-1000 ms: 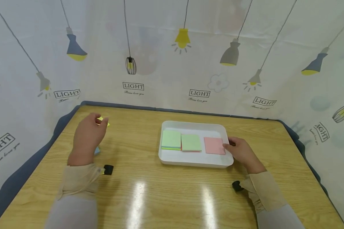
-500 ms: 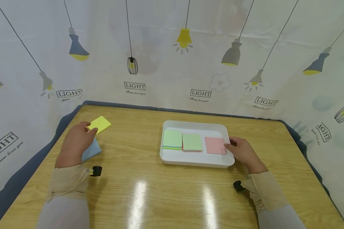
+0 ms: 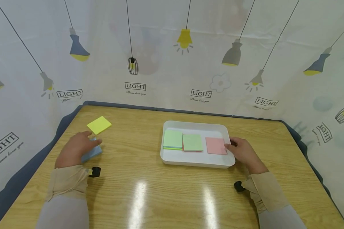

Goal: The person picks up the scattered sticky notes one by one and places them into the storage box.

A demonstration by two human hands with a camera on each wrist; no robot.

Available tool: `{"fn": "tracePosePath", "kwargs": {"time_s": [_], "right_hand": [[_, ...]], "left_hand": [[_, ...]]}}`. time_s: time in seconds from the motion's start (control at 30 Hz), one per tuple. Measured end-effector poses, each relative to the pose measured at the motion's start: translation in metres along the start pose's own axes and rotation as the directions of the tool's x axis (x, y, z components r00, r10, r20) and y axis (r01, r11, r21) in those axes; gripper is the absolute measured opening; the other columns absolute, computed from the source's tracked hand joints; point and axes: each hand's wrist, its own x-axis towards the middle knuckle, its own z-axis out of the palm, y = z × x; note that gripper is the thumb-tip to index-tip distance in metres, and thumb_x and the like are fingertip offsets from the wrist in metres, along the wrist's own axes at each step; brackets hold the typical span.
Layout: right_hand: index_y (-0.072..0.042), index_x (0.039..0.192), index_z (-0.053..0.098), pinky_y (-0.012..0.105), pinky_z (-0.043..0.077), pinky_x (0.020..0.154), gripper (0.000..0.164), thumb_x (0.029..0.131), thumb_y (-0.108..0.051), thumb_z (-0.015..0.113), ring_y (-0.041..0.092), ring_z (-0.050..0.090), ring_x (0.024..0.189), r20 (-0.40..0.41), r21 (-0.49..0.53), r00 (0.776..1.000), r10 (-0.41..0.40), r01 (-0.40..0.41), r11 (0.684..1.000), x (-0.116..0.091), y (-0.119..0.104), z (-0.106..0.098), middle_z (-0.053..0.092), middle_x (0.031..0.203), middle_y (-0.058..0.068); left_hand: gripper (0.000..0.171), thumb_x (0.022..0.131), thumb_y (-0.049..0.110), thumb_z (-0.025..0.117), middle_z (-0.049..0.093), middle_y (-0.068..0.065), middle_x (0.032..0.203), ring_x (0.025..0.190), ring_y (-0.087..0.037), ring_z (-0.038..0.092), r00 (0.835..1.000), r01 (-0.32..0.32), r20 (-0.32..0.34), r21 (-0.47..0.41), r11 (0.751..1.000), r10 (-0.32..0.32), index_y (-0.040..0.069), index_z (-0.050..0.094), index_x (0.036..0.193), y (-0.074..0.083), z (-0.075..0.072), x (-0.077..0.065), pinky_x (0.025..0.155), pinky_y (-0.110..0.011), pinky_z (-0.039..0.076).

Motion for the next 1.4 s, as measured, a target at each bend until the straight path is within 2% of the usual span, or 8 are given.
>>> {"fn": "tracePosePath", "kwargs": {"time_s": [0.13,0.23,0.43,0.6,0.8,1.13,1.4], "right_hand": [[0.002,0.134,0.044,0.052,0.043,0.094,0.050,0.095,-0.030,0.050,0.031,0.048,0.112,0.001,0.002,1.000,0.004,-0.004,1.000,0.000,0.000,0.000,0.052,0.128,0.023],[0.002,0.133,0.045,0.052,0.043,0.094,0.049,0.095,-0.029,0.050,0.031,0.048,0.112,-0.002,-0.003,1.000,0.005,-0.005,1.000,0.000,0.000,0.000,0.052,0.128,0.022],[0.002,0.132,0.046,0.051,0.044,0.092,0.048,0.095,-0.029,0.050,0.031,0.049,0.109,-0.012,-0.011,1.000,-0.013,0.012,1.000,0.000,-0.001,-0.001,0.054,0.126,0.023],[0.001,0.133,0.045,0.051,0.043,0.093,0.049,0.095,-0.030,0.049,0.031,0.048,0.110,-0.006,-0.009,1.000,-0.002,0.002,1.000,0.000,0.000,-0.001,0.053,0.126,0.022],[0.002,0.133,0.045,0.051,0.044,0.092,0.049,0.095,-0.030,0.049,0.031,0.048,0.110,-0.005,-0.007,1.000,-0.005,0.005,1.000,0.000,0.000,0.000,0.053,0.126,0.023],[0.002,0.133,0.045,0.051,0.043,0.093,0.049,0.095,-0.029,0.049,0.031,0.048,0.110,-0.002,0.002,1.000,-0.002,0.002,1.000,-0.001,-0.001,-0.001,0.053,0.126,0.023],[0.003,0.133,0.045,0.051,0.043,0.093,0.049,0.095,-0.029,0.049,0.031,0.048,0.110,-0.003,0.000,1.000,-0.003,0.003,1.000,-0.001,-0.002,0.000,0.053,0.126,0.023]], "left_hand": [[0.094,0.085,0.054,0.056,0.028,-0.039,0.140,0.123,-0.052,0.028,0.998,0.014,0.055,-0.019,1.000,-0.013,-0.014,0.020,0.139,-0.002,0.002,0.001,0.100,-0.064,0.030],[0.099,0.081,0.054,0.062,0.029,-0.038,0.139,0.120,-0.049,0.034,0.997,0.027,0.077,-0.034,0.999,-0.025,-0.014,0.020,0.139,-0.002,0.003,0.001,0.098,-0.063,0.033],[0.097,0.078,0.050,0.067,0.036,-0.039,0.133,0.110,-0.045,0.042,0.998,0.009,0.062,-0.010,1.000,-0.008,-0.016,0.026,0.136,-0.004,0.005,0.002,0.093,-0.061,0.038],[0.097,0.077,0.052,0.067,0.033,-0.043,0.131,0.111,-0.052,0.038,0.999,-0.004,0.042,0.034,0.999,0.003,-0.015,0.029,0.135,-0.003,0.005,0.002,0.089,-0.063,0.040],[0.097,0.076,0.056,0.066,0.032,-0.045,0.128,0.109,-0.059,0.032,1.000,0.010,0.017,0.062,0.998,-0.011,-0.013,0.032,0.134,-0.001,0.008,0.002,0.086,-0.066,0.039],[0.094,0.075,0.057,0.067,0.038,-0.043,0.120,0.102,-0.054,0.036,0.998,0.057,0.009,0.027,0.998,-0.057,-0.015,0.038,0.129,0.009,0.011,-0.001,0.078,-0.060,0.042],[0.094,0.072,0.061,0.068,0.042,-0.039,0.108,0.092,-0.047,0.037,0.995,0.095,0.017,0.000,0.995,-0.095,-0.017,0.043,0.119,0.008,0.013,0.000,0.071,-0.056,0.042]]}}
